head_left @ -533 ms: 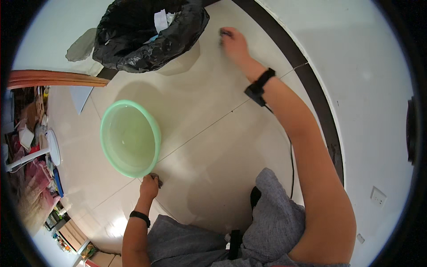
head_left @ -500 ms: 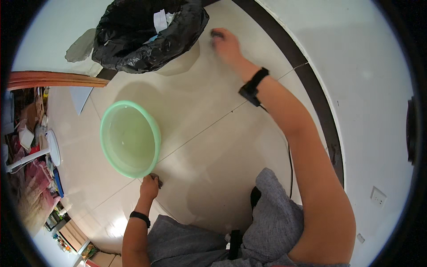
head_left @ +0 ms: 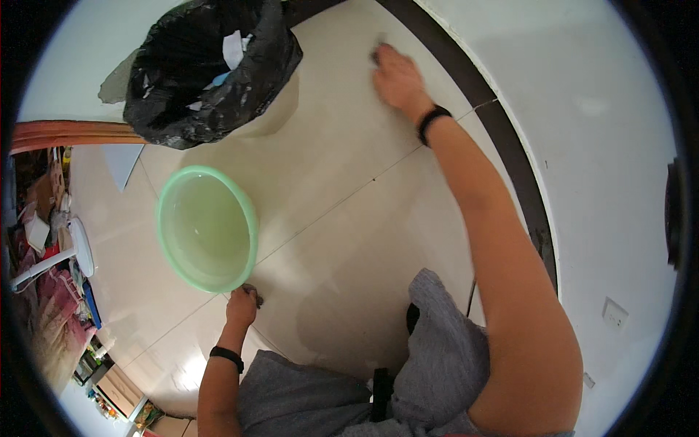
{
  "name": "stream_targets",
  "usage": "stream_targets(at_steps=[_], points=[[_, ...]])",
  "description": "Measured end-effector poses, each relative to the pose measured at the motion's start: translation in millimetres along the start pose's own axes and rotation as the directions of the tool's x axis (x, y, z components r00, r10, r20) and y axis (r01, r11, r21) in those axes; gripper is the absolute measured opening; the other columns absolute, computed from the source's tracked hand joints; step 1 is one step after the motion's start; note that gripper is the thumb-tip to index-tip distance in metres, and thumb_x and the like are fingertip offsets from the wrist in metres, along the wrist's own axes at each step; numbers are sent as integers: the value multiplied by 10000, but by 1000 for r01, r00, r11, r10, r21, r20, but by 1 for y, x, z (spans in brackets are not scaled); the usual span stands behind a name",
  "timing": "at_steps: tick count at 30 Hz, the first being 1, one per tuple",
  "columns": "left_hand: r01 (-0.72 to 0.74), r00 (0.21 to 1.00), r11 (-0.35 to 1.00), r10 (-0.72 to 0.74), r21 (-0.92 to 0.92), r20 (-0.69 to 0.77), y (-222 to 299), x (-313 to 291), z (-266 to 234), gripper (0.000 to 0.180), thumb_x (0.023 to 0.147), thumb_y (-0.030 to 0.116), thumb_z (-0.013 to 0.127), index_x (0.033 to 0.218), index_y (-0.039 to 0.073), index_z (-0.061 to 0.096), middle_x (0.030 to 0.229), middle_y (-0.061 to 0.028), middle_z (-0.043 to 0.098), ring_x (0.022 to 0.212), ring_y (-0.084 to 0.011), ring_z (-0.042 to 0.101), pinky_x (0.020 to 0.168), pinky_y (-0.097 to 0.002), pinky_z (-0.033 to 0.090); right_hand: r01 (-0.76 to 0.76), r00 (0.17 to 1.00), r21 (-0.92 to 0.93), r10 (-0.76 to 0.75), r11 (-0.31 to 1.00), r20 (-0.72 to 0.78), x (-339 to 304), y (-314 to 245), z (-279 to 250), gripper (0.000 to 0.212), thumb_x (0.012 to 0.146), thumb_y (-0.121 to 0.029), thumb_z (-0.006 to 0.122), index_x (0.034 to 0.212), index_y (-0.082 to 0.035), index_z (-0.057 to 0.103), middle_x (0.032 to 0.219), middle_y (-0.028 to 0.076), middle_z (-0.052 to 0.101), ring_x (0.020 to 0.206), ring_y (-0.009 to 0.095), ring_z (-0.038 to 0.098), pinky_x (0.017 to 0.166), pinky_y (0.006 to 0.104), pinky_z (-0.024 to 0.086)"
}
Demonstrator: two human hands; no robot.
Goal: Cleaning a tiled floor using a damp cloth and a bucket of water.
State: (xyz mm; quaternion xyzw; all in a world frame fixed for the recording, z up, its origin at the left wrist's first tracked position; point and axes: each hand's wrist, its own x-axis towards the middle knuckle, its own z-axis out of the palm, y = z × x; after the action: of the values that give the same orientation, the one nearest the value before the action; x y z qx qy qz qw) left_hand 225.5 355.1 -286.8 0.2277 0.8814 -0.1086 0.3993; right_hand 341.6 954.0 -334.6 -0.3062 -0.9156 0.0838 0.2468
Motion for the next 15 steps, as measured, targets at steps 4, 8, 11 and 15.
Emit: stream_targets(at_steps=[4, 8, 11, 15], points=[[-109, 991, 990, 116, 87, -68, -33, 16, 36, 451, 905, 309, 487, 1148, -65, 415, 1115, -295, 524, 988, -422, 555, 862, -485, 449, -134, 981, -332, 171, 934, 87, -104, 67, -41, 455, 829, -108, 462, 1263, 17, 410, 1193, 205, 526, 1123, 317, 507, 993, 416, 373], [9, 997, 1000, -9, 11, -80, 9, -11, -7, 425, 910, 310, 482, 1114, -61, 447, 1103, -292, 529, 992, -416, 558, 864, -474, 455, -72, 704, -594, 463, 801, 539, -142, 52, -141, 290, 830, -120, 491, 1074, 6, 587, 1046, 207, 611, 994, 322, 591, 863, 413, 467], [47, 998, 999, -46, 20, -47, 14, -17, -11, 425, 914, 312, 475, 1114, -61, 444, 1096, -292, 530, 989, -413, 561, 866, -466, 459, -274, 888, -90, 288, 957, 358, -108, 61, -172, 285, 807, -141, 566, 1051, 0, 608, 878, 203, 643, 837, 332, 629, 727, 384, 485], [63, 997, 997, -61, 37, -50, 12, -16, -8, 440, 917, 313, 469, 1139, -65, 418, 1093, -291, 533, 983, -416, 564, 860, -468, 462, -245, 969, 307, 226, 920, 97, 5, 16, -125, 331, 798, -191, 594, 1101, -59, 600, 912, 175, 651, 829, 286, 634, 736, 370, 486]])
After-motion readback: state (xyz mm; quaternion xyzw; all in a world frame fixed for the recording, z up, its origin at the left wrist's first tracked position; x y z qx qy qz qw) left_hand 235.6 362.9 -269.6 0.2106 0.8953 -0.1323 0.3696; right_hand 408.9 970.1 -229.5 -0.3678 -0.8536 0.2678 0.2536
